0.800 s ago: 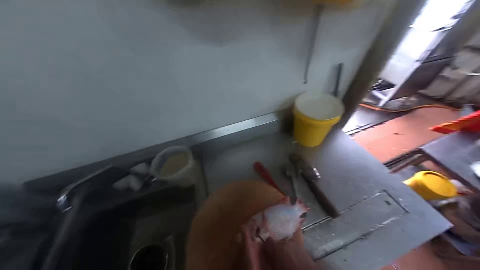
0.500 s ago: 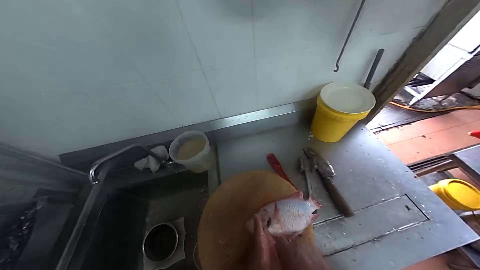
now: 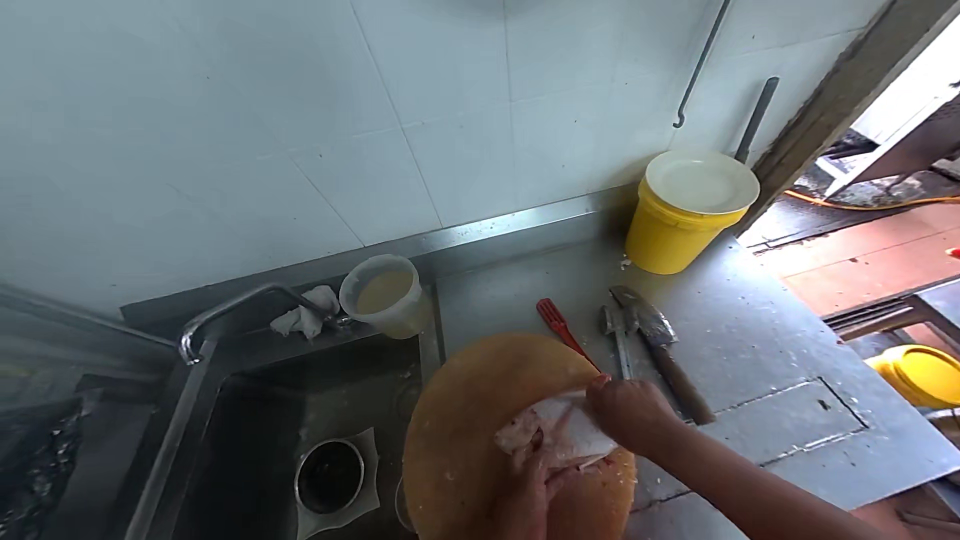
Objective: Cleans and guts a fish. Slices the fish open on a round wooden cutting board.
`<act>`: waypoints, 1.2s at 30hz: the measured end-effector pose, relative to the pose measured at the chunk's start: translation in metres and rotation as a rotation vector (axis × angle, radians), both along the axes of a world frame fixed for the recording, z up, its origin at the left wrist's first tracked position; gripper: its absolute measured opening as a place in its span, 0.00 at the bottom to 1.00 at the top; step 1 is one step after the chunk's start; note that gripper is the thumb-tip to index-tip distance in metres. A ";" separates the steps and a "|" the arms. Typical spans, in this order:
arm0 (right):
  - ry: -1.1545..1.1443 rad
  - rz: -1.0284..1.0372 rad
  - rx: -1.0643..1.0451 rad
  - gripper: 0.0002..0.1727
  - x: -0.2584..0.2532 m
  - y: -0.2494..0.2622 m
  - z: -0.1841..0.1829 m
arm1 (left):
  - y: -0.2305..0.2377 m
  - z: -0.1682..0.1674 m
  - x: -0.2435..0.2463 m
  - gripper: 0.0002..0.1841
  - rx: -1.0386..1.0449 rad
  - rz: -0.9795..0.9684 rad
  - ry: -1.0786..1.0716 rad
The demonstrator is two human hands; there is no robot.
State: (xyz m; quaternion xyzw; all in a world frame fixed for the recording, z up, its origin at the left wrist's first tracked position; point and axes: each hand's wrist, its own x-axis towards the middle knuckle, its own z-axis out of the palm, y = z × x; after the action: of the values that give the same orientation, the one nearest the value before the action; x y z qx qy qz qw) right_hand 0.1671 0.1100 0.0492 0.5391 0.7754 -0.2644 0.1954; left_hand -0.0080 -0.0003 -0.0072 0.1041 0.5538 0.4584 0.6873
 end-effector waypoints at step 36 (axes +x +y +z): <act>0.342 -0.577 0.012 0.29 0.032 -0.120 -0.027 | 0.021 0.008 0.025 0.27 -0.015 0.151 -0.497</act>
State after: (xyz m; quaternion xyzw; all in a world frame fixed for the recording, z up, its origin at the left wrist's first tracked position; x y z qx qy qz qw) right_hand 0.1991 -0.0098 0.0226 0.6854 0.6138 -0.3910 -0.0237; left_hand 0.0167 0.0209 0.0008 -0.0582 0.3776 0.5158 0.7668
